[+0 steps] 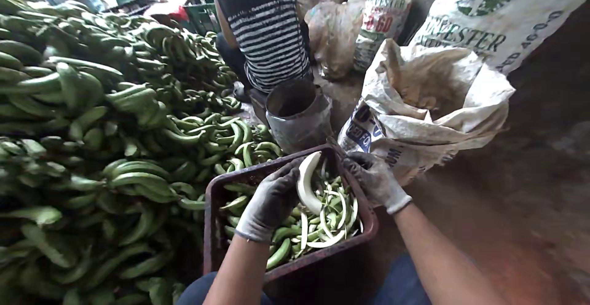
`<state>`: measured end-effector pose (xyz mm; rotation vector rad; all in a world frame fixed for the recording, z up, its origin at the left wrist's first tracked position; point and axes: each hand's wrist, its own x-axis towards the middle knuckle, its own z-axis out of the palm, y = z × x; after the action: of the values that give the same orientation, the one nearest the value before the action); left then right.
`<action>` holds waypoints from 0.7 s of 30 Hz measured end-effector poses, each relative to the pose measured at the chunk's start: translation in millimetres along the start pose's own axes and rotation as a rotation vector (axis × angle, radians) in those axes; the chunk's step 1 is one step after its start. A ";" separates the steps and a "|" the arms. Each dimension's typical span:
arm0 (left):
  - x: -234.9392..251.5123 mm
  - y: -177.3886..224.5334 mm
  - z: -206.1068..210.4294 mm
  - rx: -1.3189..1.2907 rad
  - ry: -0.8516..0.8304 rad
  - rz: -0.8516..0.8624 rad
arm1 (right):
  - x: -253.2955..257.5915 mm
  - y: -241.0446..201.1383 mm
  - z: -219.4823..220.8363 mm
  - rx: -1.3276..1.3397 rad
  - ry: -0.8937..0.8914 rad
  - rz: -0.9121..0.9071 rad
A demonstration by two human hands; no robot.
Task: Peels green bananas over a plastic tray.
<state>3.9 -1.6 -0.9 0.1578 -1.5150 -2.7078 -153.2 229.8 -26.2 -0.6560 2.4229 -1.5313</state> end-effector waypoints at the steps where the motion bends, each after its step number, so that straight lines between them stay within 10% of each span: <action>1: 0.2 -0.4 -0.1 -0.015 0.012 0.008 | -4.0 -3.5 1.2 0.012 0.006 -0.043; 12: 6.8 -14.2 21.3 0.036 0.155 0.056 | -52.2 -35.5 42.8 -0.466 0.201 -0.441; 18: -10.3 37.6 4.2 -0.010 0.391 0.152 | -24.3 -81.7 -94.9 -0.477 0.793 -0.505; 21: -18.6 60.6 -13.2 -0.118 0.502 0.273 | 1.7 -107.2 -134.3 -0.552 0.681 -0.229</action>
<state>22.6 -43.0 45.2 0.5367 -1.1357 -2.3001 -179.9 298.1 129.2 -0.5738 3.4634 -1.2980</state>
